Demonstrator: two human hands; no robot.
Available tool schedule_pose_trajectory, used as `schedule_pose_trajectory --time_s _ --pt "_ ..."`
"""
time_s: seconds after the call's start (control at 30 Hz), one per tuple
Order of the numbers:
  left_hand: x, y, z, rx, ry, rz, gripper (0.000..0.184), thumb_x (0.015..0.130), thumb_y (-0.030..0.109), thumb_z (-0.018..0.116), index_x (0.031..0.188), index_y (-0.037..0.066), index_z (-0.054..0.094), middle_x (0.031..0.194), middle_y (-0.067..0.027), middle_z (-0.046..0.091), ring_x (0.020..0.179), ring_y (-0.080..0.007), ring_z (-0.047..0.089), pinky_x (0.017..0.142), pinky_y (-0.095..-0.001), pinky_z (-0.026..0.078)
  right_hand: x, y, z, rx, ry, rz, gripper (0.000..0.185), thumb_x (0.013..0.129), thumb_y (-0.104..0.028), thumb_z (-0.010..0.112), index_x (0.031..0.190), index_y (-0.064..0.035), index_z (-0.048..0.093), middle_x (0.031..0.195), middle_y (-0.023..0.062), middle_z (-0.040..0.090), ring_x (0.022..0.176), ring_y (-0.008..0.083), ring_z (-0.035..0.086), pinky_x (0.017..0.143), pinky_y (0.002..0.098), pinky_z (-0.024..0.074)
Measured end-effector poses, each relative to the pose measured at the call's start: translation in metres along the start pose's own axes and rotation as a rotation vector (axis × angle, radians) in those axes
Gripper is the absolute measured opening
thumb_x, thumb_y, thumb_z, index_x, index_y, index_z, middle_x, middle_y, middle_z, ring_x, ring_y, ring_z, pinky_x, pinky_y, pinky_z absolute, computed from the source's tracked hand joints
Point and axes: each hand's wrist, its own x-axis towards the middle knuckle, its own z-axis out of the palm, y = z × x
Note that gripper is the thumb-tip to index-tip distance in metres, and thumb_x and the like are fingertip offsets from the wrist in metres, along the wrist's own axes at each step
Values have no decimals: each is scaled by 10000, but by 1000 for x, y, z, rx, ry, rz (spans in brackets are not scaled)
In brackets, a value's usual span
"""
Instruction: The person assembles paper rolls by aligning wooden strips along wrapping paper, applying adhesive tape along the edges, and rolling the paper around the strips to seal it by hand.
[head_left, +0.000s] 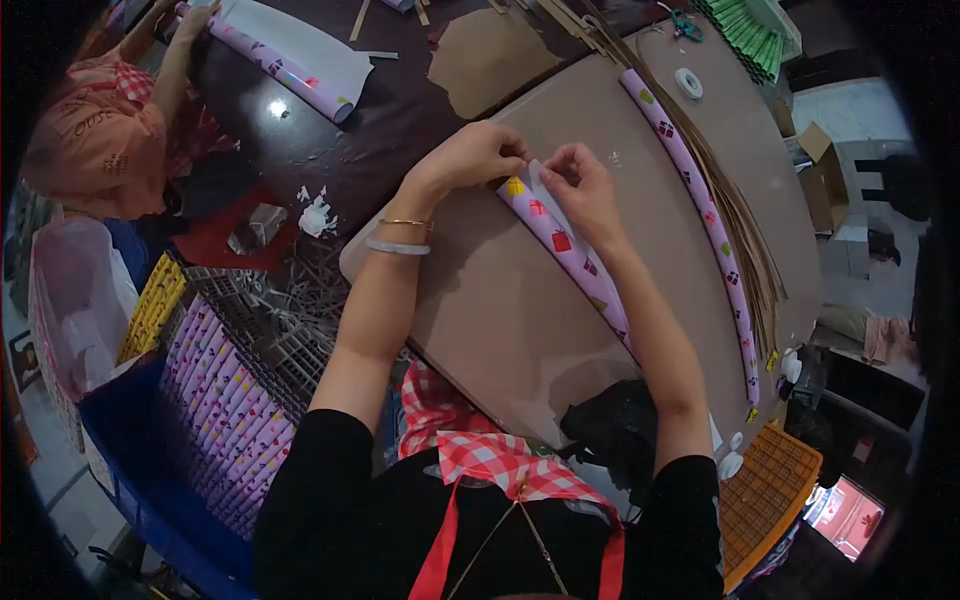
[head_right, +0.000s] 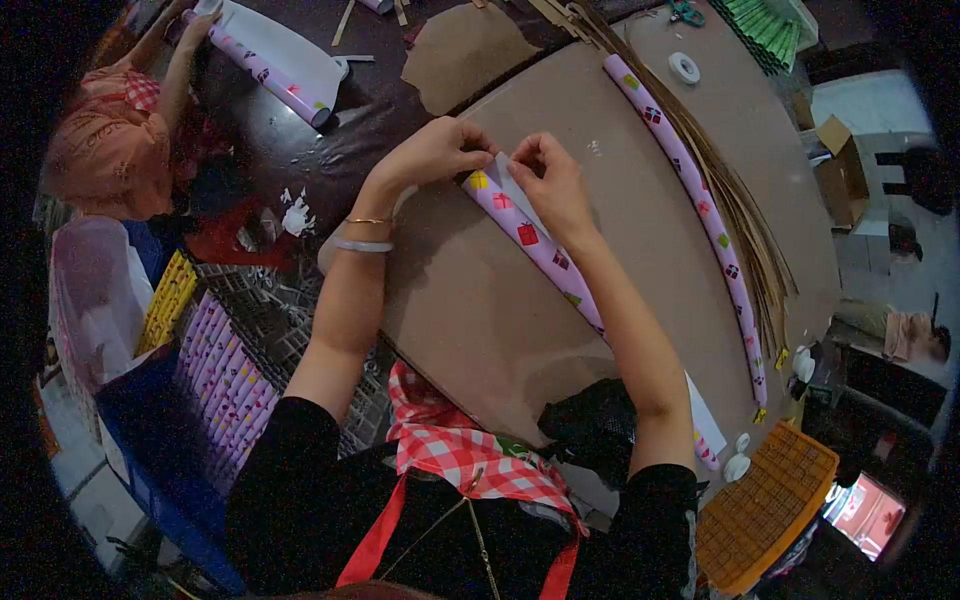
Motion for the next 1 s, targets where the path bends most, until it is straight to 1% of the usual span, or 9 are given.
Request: schedule_pose_trajectory --time_s 0.1,0.17,0.2,0.27,0.5,0.57,0.7,0.77,1.0 --pt "2 -2 -2 18 -39 10 239 792 158 629 935 -33 624 710 -72 626 619 -105 542 579 -262 455 0 3 0 44 -9 -29 129 781 -99 633 862 -41 553 776 44 587 741 150 565 702 291 445" --pt "3 -5 -2 99 -23 135 233 795 152 622 929 -39 624 728 -89 638 633 -112 553 606 -265 465 -4 -5 1 -541 165 -369 94 763 -76 643 829 -62 578 798 48 586 755 164 596 699 296 463" --pt "4 -6 -2 96 -23 135 233 795 152 622 929 -39 624 728 -89 638 633 -112 553 606 -265 465 -7 -11 1 -542 163 -367 94 763 -76 643 829 -62 578 798 48 586 755 164 596 699 296 463" --pt "5 -8 0 28 -18 116 232 798 153 621 921 -44 628 741 -104 647 650 -115 565 625 -267 470 -11 -23 2 -835 244 -497 64 745 -134 650 787 -100 616 782 43 579 752 217 580 701 343 436" --pt "10 -11 1 109 -36 40 237 801 161 622 915 -46 634 746 -109 649 662 -109 565 636 -262 471 -6 -17 5 -932 224 -512 90 766 -209 634 793 -123 632 774 18 606 760 208 576 703 352 421" --pt "10 -12 2 29 -8 62 242 740 174 623 879 -20 663 768 -139 660 670 -180 609 642 -294 477 -5 -17 5 -937 217 -477 89 761 -211 640 785 -126 635 759 16 612 760 209 578 702 353 424" --pt "11 -14 1 17 -20 72 255 726 186 641 877 -18 667 742 -137 655 638 -176 603 619 -296 473 -4 -19 6 -938 219 -477 93 751 -216 648 766 -124 639 753 18 612 743 213 581 677 353 433" --pt "12 -17 4 -70 2 77 255 705 184 654 877 -4 675 692 -125 644 593 -164 581 584 -292 466 -3 -16 9 -905 273 -520 124 724 -213 650 657 -115 613 697 17 592 709 202 575 623 343 427" --pt "10 -11 1 -7 6 90 231 688 180 664 856 22 688 635 -97 623 537 -143 536 530 -276 445 -5 -20 16 -969 304 -500 109 713 -215 654 660 -124 626 673 23 591 664 199 582 543 349 470"
